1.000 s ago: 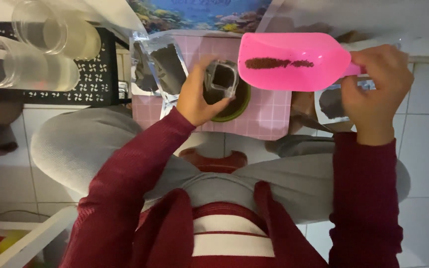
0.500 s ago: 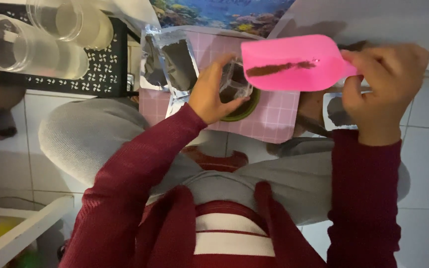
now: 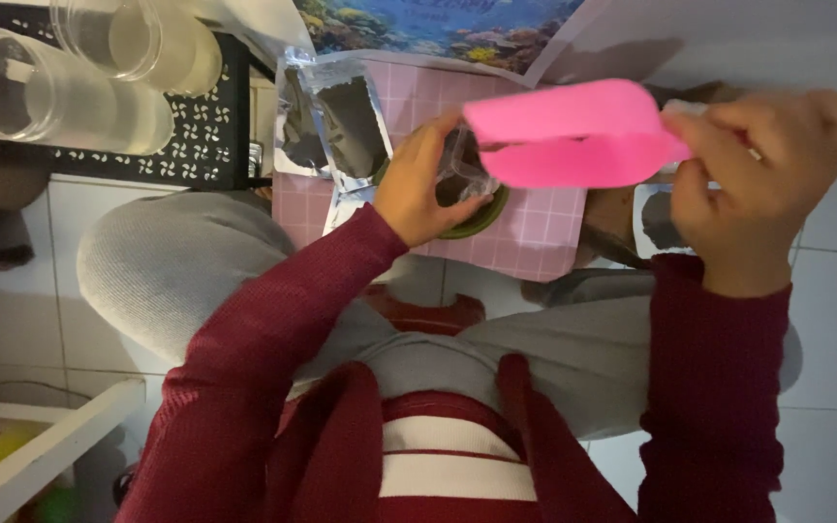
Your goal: Filling small plastic pouches with granular bait using a hand scoop
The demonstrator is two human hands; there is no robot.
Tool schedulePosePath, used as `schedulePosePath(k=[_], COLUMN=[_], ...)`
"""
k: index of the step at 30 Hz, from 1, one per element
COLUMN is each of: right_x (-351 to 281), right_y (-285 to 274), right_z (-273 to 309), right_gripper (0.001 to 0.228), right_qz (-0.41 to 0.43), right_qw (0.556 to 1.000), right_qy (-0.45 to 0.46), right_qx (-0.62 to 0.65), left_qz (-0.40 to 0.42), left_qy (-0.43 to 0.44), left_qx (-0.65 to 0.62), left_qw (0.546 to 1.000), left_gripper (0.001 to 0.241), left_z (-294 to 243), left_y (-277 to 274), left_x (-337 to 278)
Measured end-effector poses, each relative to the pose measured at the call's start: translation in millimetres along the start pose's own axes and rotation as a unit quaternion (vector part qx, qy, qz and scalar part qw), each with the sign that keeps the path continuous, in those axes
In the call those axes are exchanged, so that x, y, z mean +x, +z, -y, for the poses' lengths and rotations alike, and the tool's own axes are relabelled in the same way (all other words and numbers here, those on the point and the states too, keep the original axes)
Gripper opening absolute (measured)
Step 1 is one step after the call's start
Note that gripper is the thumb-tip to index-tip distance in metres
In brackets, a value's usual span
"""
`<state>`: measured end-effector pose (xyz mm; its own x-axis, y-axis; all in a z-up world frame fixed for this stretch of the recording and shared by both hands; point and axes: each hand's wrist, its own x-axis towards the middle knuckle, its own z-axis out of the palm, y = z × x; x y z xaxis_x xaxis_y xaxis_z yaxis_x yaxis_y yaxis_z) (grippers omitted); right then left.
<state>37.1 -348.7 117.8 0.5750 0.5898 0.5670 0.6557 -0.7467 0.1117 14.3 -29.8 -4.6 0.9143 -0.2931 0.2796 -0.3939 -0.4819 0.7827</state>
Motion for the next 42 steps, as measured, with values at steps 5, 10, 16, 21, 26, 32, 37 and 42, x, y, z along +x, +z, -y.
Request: schedulePosePath(k=[5,10,16,21,26,32,37,42], right_x=[10,11,-15,-12,-5,-3,-11,-10], right_y=[-12,-14,-8,-3,24,51,67,73], right_z=[15,16,-8,-3,21,52,57,66], right_gripper=[0.033,0.036,0.048,0.041,0.030,0.029,0.034,0.037], right_qz=[0.018,-0.002,0.052,0.079,0.153,0.200,0.209,0.231], right_qw=[1.000,1.000,0.996,0.989,0.975,0.967,0.970,0.963], right_qy=[0.004,0.005,0.024,0.122,0.142,0.131,0.109,0.125], right_qx=[0.001,0.001,-0.062,0.035,0.072,0.087,0.053,0.064], left_qz=[0.012,0.009,-0.001,-0.070,-0.108,-0.130,-0.128,-0.122], left_qy=[-0.006,-0.005,-0.015,-0.011,-0.008,0.006,0.011,0.024], left_qx=[-0.010,-0.017,-0.017,-0.075,-0.119,-0.161,-0.169,-0.188], left_qw=[1.000,1.000,1.000,0.995,0.987,0.978,0.977,0.974], left_gripper=[0.092,0.092,0.095,0.088,0.094,0.088,0.089,0.090], left_z=[2,3,8,4,12,5,3,0], left_y=[2,4,6,-5,-13,-26,-33,-37], left_x=[-4,-5,-7,-5,-8,-9,-9,-10])
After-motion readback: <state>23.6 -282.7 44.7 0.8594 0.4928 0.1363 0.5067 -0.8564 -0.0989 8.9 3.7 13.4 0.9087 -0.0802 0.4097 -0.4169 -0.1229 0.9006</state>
